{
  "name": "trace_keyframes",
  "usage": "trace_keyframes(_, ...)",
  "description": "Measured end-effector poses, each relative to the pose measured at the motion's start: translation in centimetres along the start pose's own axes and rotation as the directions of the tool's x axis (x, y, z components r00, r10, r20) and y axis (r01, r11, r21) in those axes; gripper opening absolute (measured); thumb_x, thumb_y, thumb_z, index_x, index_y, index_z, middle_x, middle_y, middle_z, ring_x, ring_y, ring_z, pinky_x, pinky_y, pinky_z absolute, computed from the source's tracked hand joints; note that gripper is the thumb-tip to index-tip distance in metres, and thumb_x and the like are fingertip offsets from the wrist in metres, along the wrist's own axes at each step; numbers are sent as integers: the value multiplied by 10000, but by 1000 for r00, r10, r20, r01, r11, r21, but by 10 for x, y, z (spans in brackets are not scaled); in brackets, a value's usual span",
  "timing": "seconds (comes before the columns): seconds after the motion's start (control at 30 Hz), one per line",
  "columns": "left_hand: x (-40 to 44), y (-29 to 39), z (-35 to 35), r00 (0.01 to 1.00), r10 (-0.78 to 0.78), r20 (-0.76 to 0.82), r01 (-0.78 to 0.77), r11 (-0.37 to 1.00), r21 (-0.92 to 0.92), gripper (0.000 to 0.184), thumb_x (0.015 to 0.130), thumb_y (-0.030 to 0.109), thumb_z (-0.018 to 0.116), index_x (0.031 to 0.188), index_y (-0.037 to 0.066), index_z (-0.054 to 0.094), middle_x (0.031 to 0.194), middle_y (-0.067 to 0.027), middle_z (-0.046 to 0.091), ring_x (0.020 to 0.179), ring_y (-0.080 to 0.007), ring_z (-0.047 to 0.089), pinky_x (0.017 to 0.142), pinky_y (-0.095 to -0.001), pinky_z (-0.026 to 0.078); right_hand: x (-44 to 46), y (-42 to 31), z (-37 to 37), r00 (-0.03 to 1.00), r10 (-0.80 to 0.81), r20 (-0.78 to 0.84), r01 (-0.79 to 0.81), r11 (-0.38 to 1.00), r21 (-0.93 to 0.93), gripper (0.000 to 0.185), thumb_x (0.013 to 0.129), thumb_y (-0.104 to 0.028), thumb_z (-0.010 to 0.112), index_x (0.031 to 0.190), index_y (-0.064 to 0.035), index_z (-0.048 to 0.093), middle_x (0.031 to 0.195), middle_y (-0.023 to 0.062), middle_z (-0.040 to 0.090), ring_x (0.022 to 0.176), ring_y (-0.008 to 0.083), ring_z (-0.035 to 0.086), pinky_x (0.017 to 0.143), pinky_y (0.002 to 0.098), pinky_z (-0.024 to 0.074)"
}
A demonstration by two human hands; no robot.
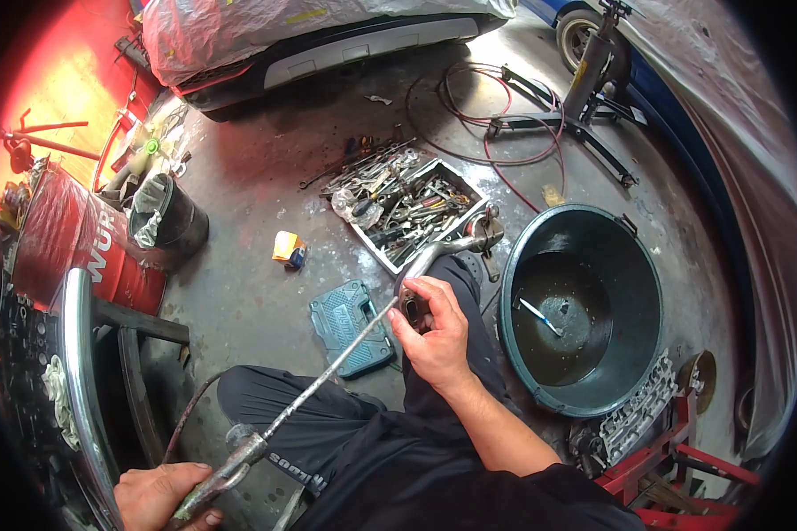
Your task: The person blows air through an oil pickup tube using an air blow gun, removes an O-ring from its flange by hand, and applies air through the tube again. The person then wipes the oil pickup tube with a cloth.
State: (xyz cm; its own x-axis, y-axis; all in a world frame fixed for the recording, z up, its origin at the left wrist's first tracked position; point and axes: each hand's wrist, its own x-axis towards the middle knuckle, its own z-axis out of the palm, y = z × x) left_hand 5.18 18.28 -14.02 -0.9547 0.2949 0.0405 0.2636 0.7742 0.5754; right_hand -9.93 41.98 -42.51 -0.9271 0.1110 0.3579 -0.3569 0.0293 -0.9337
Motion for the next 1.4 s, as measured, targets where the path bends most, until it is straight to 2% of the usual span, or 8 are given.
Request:
trace_keyframes(0.57, 13, -2, -3, 1000, 12, 12, -12, 1000, -26, 255, 763, -28, 714, 996, -114, 655, 868, -215, 694, 717, -312, 713, 659, -316, 539, -1, 1, -4, 999, -40, -7, 41, 999, 19, 454, 789, 64, 745, 1222, -5, 628, 1182, 91, 567, 946, 101, 603, 688, 196, 508)
trace_keyframes(0.63, 13, -3, -3, 1000, 12, 17, -11, 1000, -27, 256, 759, -29, 713, 993, -115, 657, 869, -214, 696, 723, -312, 715, 660, -312, 538, -2, -2, -7, 998, -14, 59, 14, 1000, -6, 471, 807, 146, 681, 1249, 6, 601, 1220, 93, 509, 1000, 123, 603, 797, 228, 559)
trace_keyframes(0.97, 10, -9, -3, 1000, 19, -11, -20, 999, -44, 260, 765, -13, 714, 998, -116, 660, 862, -208, 696, 716, -308, 713, 653, -315, 538, -4, -3, -4, 1000, -18, 21, 17, 999, 41, 476, 810, 103, 722, 1262, -7, 624, 1173, 63, 442, 915, 85, 596, 661, 176, 539)
trace_keyframes(1.07, 4, -11, -4, 991, -113, 72, 110, 993, 49, 373, 693, 97, 778, 1024, -49, 684, 805, -158, 732, 769, -278, 746, 716, -327, 574, -5, -2, -5, 999, -23, 37, 23, 1000, 7, 506, 809, 104, 724, 1290, -12, 615, 1166, 65, 459, 910, 88, 603, 663, 178, 538)
trace_keyframes(1.13, 12, -8, -2, 1000, 5, 2, -5, 999, -49, 263, 772, -4, 718, 1003, -115, 659, 854, -203, 695, 706, -305, 711, 646, -308, 534, -5, 1, -4, 999, 7, 35, -9, 998, 60, 494, 807, 144, 698, 1277, 17, 610, 1173, 76, 477, 963, 114, 611, 764, 210, 558)
trace_keyframes(1.23, 12, -9, -1, 1000, 22, -2, -22, 999, -49, 262, 781, 6, 718, 1007, -113, 659, 849, -197, 696, 698, -302, 708, 637, -304, 530, -6, 0, -5, 999, 18, 38, -21, 997, 75, 521, 813, 154, 683, 1307, 18, 588, 1174, 79, 486, 970, 134, 627, 807, 236, 576)
trace_keyframes(1.33, 13, -8, -2, 1000, 0, 0, 0, 997, -74, 260, 789, 10, 716, 1012, -113, 658, 855, -201, 695, 699, -300, 707, 637, -306, 531, -6, -2, -1, 1000, 14, -26, -13, 998, 54, 528, 802, 102, 733, 1298, 11, 577, 1168, 79, 509, 915, 95, 615, 692, 196, 541)
trace_keyframes(1.4, 13, -9, -2, 1000, 22, -16, -23, 997, -68, 259, 792, 11, 715, 1012, -113, 658, 860, -206, 695, 703, -306, 708, 639, -309, 533, -9, 3, 0, 996, 77, -33, -71, 988, 138, 518, 797, 98, 740, 1275, 13, 562, 1170, 79, 506, 916, 99, 616, 698, 205, 548)
